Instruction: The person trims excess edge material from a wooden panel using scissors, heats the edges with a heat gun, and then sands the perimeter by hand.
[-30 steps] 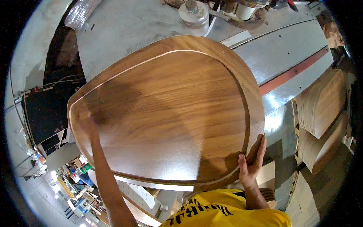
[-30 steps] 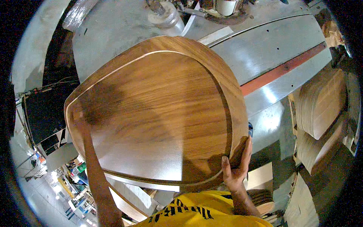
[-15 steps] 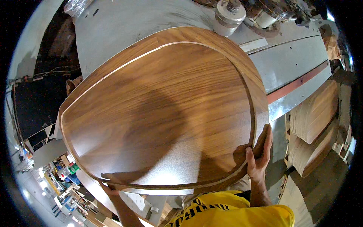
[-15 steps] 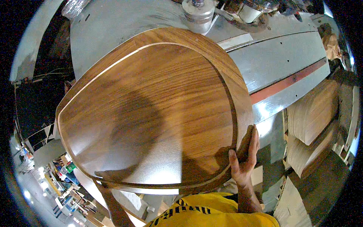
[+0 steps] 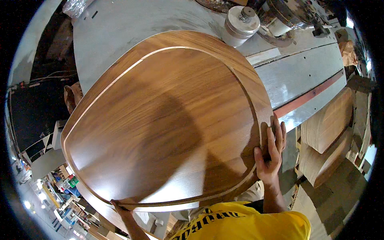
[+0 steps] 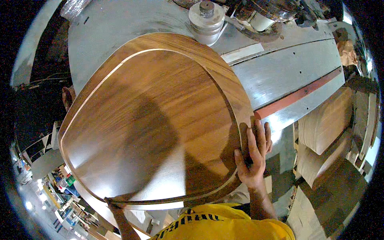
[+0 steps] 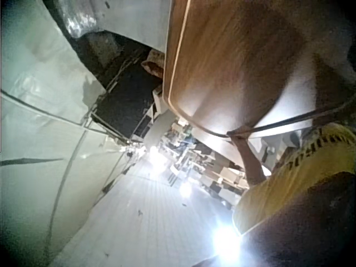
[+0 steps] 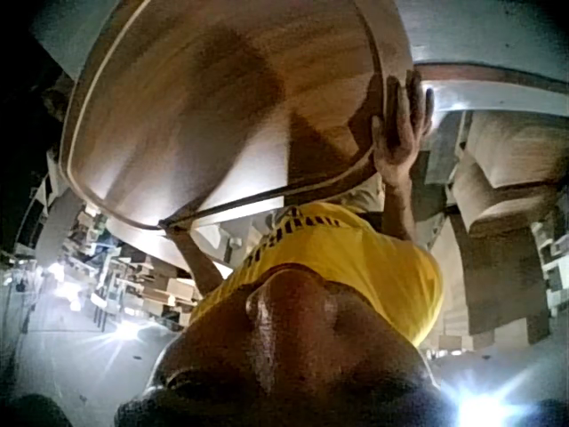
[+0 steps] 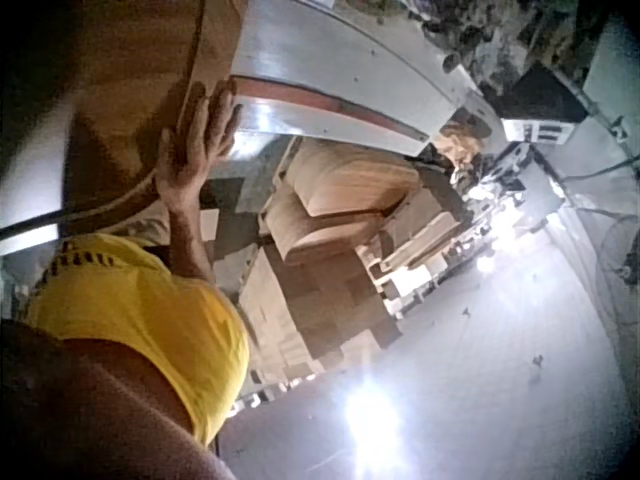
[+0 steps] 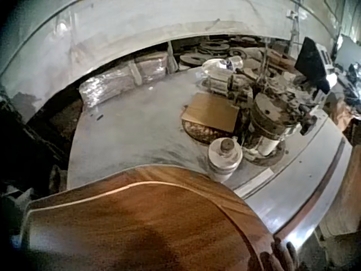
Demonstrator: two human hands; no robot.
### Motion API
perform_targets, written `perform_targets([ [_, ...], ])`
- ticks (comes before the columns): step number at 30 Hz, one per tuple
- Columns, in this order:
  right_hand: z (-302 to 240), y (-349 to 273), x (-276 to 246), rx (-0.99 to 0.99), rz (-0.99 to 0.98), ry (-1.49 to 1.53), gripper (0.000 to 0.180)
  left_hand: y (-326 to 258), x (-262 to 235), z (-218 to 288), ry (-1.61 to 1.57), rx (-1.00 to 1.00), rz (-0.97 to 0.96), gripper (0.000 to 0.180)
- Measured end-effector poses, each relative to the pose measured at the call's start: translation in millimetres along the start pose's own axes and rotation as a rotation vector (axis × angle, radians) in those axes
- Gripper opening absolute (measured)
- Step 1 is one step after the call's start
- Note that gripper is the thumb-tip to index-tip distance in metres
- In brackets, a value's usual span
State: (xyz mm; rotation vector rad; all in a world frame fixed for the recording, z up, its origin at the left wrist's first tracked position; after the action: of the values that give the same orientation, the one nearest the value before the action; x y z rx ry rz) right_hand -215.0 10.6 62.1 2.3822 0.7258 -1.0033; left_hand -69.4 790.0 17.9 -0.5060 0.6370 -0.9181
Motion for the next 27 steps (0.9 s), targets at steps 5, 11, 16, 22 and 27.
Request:
perform_targets([
  [5, -3, 19, 2, -0.043, -0.081, -0.101, 0.062, 3, -20, -25, -0.261, -0.314, -0.574, 0.108],
  [11, -11, 45, 8, -0.100, -0.142, -0.123, 0.061, -21, -27, -56, -0.220, -0.230, -0.266, 0.110],
  [16, -9, 68, 15, -0.168, -0.184, -0.087, 0.064, -52, -31, -77, -0.077, -0.224, -0.141, 0.114],
  [22, -14, 93, 22, -0.225, -0.214, -0.081, 0.065, -104, 37, -77, -0.233, -0.348, 0.320, 0.108],
  [27, -8, 112, 34, -0.284, -0.212, 0.036, 0.065, -114, 11, -103, -0.185, -0.381, 0.274, 0.104],
])
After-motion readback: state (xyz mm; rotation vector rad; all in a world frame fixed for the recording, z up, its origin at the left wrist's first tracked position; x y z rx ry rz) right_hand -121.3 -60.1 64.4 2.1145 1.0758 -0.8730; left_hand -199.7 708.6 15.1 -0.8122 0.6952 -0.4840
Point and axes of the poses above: each hand's wrist, its own y-axis towards the middle knuckle, its own x-axis out of the palm, z = x × y, the point moved 1 cm from there along y, towards the middle knuckle, and after that the axes turned 14 degrees about z, right-handed, at the moved point
